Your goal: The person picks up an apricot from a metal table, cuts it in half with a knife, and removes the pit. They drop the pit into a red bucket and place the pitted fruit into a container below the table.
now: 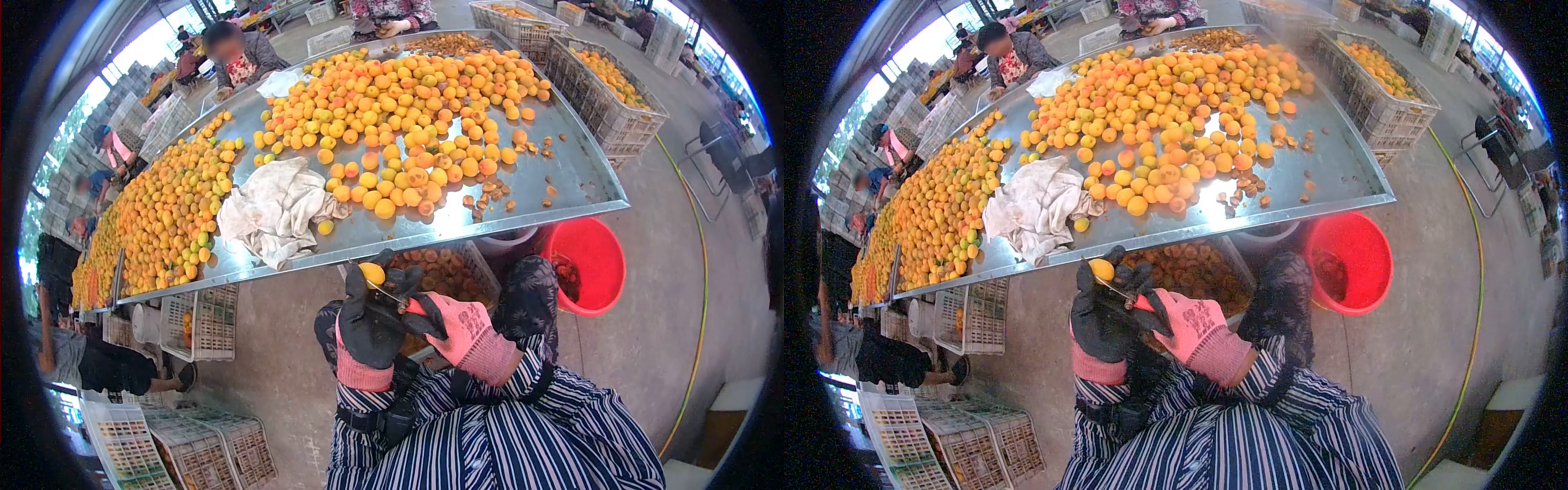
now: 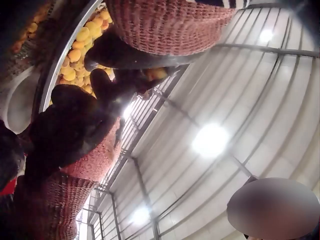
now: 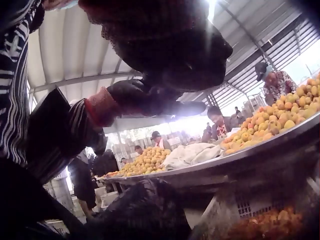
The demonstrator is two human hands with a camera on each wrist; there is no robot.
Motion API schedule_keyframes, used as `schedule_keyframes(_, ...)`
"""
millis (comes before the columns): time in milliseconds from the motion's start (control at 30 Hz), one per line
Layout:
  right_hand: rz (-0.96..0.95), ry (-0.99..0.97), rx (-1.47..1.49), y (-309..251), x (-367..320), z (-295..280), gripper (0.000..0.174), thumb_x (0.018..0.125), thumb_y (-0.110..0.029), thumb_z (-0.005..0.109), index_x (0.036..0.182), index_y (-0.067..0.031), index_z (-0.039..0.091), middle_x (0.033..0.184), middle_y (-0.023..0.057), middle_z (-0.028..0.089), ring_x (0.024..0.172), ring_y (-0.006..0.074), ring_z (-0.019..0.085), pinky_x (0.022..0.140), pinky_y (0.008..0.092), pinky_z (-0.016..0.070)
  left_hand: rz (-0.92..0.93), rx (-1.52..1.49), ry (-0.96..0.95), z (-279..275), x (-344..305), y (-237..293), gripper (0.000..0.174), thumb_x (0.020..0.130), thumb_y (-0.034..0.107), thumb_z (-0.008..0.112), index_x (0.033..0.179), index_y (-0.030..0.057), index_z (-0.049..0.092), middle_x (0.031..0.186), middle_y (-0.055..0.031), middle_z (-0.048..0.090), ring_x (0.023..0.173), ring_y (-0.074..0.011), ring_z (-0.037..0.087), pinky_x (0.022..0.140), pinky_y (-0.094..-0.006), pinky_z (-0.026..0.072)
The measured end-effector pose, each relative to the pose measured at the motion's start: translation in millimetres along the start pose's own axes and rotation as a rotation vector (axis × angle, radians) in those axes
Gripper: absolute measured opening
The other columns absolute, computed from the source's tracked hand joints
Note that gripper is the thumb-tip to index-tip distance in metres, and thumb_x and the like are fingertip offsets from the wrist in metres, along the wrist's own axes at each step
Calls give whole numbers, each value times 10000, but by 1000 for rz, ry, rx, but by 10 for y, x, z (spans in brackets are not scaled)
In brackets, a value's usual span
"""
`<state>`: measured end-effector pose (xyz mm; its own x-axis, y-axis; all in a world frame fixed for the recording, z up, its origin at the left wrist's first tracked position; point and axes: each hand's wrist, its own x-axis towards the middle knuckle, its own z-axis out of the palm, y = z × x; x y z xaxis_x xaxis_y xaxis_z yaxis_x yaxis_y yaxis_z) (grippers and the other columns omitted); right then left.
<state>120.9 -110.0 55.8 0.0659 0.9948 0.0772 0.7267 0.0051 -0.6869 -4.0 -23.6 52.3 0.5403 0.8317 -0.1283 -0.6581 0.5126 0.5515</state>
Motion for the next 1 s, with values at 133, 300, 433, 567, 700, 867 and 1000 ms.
schedule_keyframes(133,-13,-25,148,87,-2,138,495,758,-212,613,1188,-62,420,996,152,587,923,325,580,769,412,467,21,9,9,-33,-9,-1,521,909,396,457,1234,-10,431,1117,-163,556,992,-299,565,830,-413,494)
schedule_keyframes(300,-158,154,368,127,-17,235,534,772,-175,592,1250,-47,389,988,196,588,935,360,567,800,431,456,63,133,102,16,11,15,425,904,374,483,1153,30,490,1056,-108,595,868,-244,605,751,-379,522)
schedule_keyframes(433,17,-22,326,135,-25,259,460,799,-147,563,1225,-29,437,1003,215,589,950,345,574,824,391,455,-1,63,74,-110,53,13,430,901,375,493,1092,-9,520,846,-109,598,847,-251,604,773,-369,497)
schedule_keyframes(567,40,-11,819,285,3,492,315,840,-137,543,1128,-8,543,1017,146,617,930,213,597,835,308,446,35,190,244,-35,74,-46,425,904,377,486,1081,-8,524,829,-101,588,813,-244,608,729,-346,506)
schedule_keyframes(700,234,-41,1183,101,-33,330,256,869,-128,529,1085,1,576,1007,75,623,923,128,559,834,278,438,109,292,180,-53,80,-95,469,898,403,484,1115,-12,515,887,-112,602,819,-247,610,719,-325,507)
schedule_keyframes(867,257,-159,1399,369,34,488,258,879,-126,529,1101,0,562,995,48,620,929,113,546,840,264,436,2,174,168,-118,202,-86,473,904,392,475,1146,-13,506,926,-117,605,843,-236,609,747,-319,503)
schedule_keyframes(1000,174,-99,1211,254,62,142,243,877,-154,554,1075,-15,573,963,36,619,871,101,558,776,248,462,225,57,150,-464,367,-137,449,906,355,478,1185,2,482,1034,-113,595,864,-225,597,753,-342,513)
